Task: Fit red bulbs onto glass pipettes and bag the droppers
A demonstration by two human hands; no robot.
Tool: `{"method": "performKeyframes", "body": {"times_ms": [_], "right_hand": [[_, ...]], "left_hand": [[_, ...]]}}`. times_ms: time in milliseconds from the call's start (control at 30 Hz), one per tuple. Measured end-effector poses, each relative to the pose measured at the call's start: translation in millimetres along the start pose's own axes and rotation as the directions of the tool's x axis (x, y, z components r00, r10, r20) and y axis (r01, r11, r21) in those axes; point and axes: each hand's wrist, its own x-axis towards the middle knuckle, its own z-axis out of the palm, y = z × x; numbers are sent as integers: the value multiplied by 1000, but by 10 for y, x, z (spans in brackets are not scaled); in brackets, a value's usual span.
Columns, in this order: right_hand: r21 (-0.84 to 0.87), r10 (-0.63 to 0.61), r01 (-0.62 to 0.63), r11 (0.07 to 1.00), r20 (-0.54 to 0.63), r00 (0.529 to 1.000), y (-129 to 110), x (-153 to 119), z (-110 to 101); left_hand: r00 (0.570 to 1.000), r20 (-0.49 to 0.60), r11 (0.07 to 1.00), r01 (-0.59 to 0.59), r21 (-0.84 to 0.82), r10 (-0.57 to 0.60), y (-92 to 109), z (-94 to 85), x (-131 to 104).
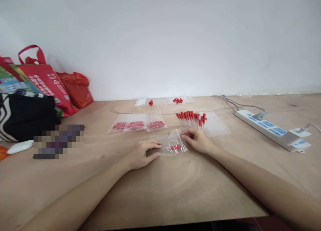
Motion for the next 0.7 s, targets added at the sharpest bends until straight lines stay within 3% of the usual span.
{"method": "performKeyframes", "body": {"times_ms": [67, 133, 200, 333, 467, 700], "right_hand": [[-57, 74, -86, 995, -184, 980, 105, 118, -149], [-184, 169, -252, 950, -374, 912, 248, 278, -363], [-286, 254, -419, 861, -473, 844, 406, 435, -579], [-266, 445, -599, 756, -462, 767, 640, 608, -789], [-81, 602, -686, 723, -413, 683, 706, 632, -714], [93, 595, -626, 774, -445, 669, 643, 662, -743]], "left_hand": [[1000, -24, 1000, 13, -5, -13, 17, -9, 0], [999, -38, 999, 34, -3, -35, 35, -21, -3], [998, -37, 999, 53, 5, -53, 47, -31, -8], [999, -21, 999, 46, 3, -46, 47, -34, -21], [999, -9, 999, 39, 6, -39, 47, -30, -21], [999, -8, 999, 34, 38, -34, 67, -10, -7]]}}
